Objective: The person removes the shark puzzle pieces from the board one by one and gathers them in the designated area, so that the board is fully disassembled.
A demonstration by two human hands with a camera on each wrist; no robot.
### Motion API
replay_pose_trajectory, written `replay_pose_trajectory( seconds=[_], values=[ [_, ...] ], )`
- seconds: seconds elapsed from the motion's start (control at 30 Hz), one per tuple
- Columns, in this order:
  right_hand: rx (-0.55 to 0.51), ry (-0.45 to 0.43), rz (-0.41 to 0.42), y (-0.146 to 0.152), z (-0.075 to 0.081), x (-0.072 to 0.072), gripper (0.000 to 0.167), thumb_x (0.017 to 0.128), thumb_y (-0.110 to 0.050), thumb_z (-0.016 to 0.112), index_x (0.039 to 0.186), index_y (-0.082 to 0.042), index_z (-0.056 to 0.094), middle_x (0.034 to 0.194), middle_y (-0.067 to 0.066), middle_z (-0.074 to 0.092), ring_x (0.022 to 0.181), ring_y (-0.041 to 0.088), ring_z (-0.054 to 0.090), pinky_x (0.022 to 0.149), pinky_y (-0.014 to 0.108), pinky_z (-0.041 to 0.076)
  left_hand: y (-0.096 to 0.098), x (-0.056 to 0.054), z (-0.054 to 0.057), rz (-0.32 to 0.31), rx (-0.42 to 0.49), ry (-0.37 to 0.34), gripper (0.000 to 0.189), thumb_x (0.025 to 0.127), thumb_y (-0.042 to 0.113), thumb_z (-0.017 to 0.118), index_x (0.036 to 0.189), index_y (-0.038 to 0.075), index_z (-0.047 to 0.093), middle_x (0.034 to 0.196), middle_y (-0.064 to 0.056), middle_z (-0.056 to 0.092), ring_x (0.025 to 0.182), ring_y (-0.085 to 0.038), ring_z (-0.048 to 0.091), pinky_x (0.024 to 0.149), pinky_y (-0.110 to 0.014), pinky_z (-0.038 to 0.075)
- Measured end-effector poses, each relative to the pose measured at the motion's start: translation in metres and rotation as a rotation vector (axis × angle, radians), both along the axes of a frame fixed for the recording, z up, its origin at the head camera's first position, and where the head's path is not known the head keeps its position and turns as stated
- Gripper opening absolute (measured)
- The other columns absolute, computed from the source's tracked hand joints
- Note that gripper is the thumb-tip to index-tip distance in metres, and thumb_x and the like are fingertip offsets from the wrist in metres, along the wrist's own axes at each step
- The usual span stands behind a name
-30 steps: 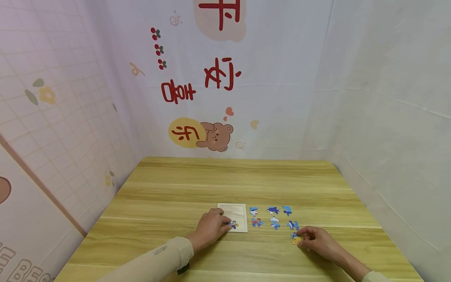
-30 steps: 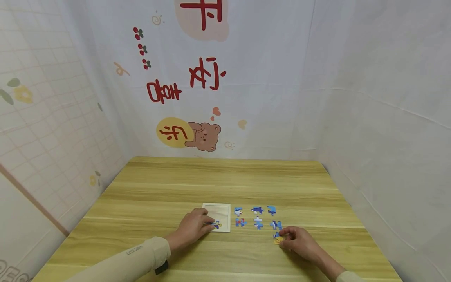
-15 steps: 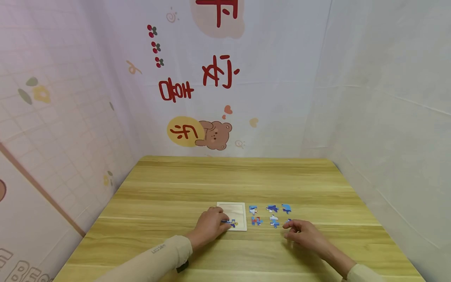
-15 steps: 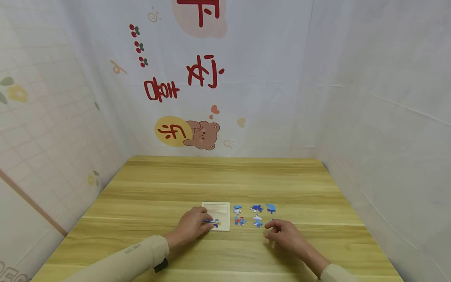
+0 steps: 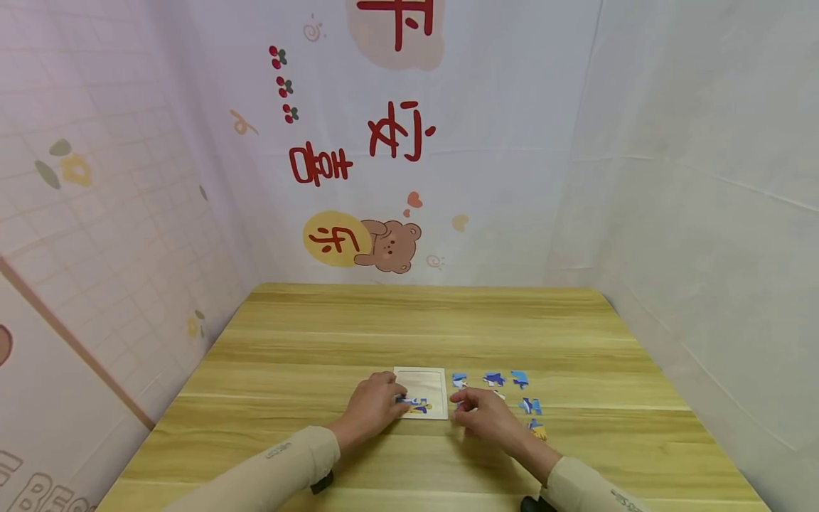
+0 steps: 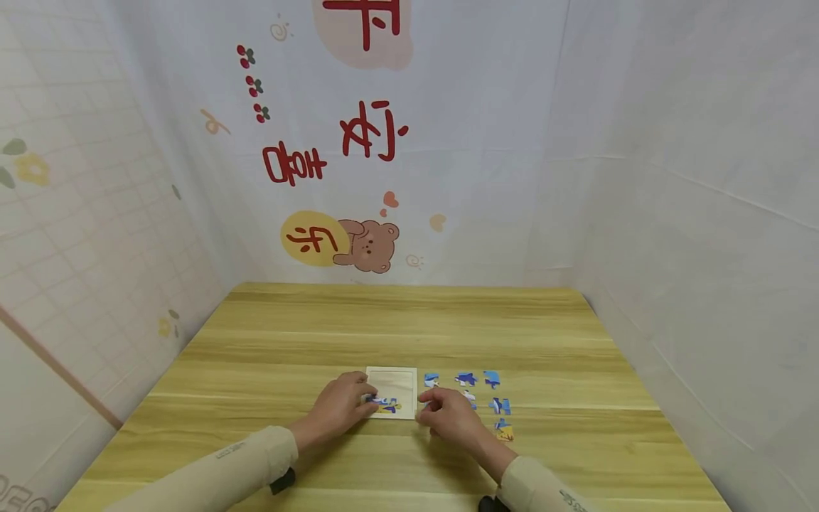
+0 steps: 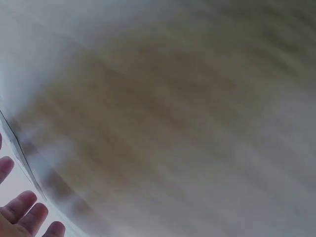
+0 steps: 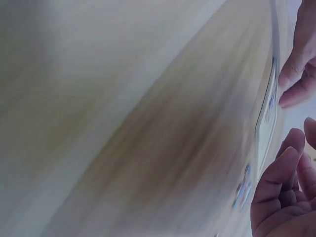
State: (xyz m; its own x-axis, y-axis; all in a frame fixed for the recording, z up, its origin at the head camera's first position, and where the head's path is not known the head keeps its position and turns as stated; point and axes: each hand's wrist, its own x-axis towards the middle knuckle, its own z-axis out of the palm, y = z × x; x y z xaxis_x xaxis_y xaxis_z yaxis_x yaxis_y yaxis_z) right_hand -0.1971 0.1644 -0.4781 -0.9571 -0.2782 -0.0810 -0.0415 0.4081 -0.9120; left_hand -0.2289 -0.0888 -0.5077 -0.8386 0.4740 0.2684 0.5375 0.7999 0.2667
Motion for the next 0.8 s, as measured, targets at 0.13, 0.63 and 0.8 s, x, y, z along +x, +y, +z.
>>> replay_pose_trajectory(
  seconds=[0.13,0.63,0.8],
  values=[
    [0.043,0.008,-0.015,-0.022,-0.004,-0.007,0.031,0.084,-0.005,0.074,0.112,0.005,0.067,0.077,0.002,0.061,0.062,0.017,0.06,0.055,0.032,0.051,-0.006,0.001,-0.001,-0.009,0.021,-0.001,0.024,0.089,0.03,0.075,0.104,0.012,0.077,0.107,-0.006,0.064,0.098,-0.024,0.06,0.081,-0.044,0.05],
    [0.109,-0.038,-0.036,-0.049,-0.017,-0.015,0.033,0.086,-0.006,0.074,0.115,0.005,0.065,0.076,0.003,0.062,0.06,0.015,0.059,0.055,0.03,0.048,-0.006,0.005,0.001,-0.033,-0.007,-0.019,0.024,0.09,0.027,0.073,0.108,0.012,0.077,0.11,-0.009,0.065,0.096,-0.025,0.061,0.078,-0.043,0.051],
    [0.131,-0.047,-0.026,-0.05,-0.019,-0.016,0.036,0.086,-0.007,0.074,0.118,0.005,0.065,0.075,0.004,0.062,0.058,0.014,0.057,0.054,0.03,0.047,-0.006,0.007,0.004,-0.034,-0.001,-0.019,0.023,0.09,0.026,0.073,0.107,0.011,0.078,0.111,-0.01,0.065,0.097,-0.026,0.061,0.077,-0.045,0.051]
  ],
)
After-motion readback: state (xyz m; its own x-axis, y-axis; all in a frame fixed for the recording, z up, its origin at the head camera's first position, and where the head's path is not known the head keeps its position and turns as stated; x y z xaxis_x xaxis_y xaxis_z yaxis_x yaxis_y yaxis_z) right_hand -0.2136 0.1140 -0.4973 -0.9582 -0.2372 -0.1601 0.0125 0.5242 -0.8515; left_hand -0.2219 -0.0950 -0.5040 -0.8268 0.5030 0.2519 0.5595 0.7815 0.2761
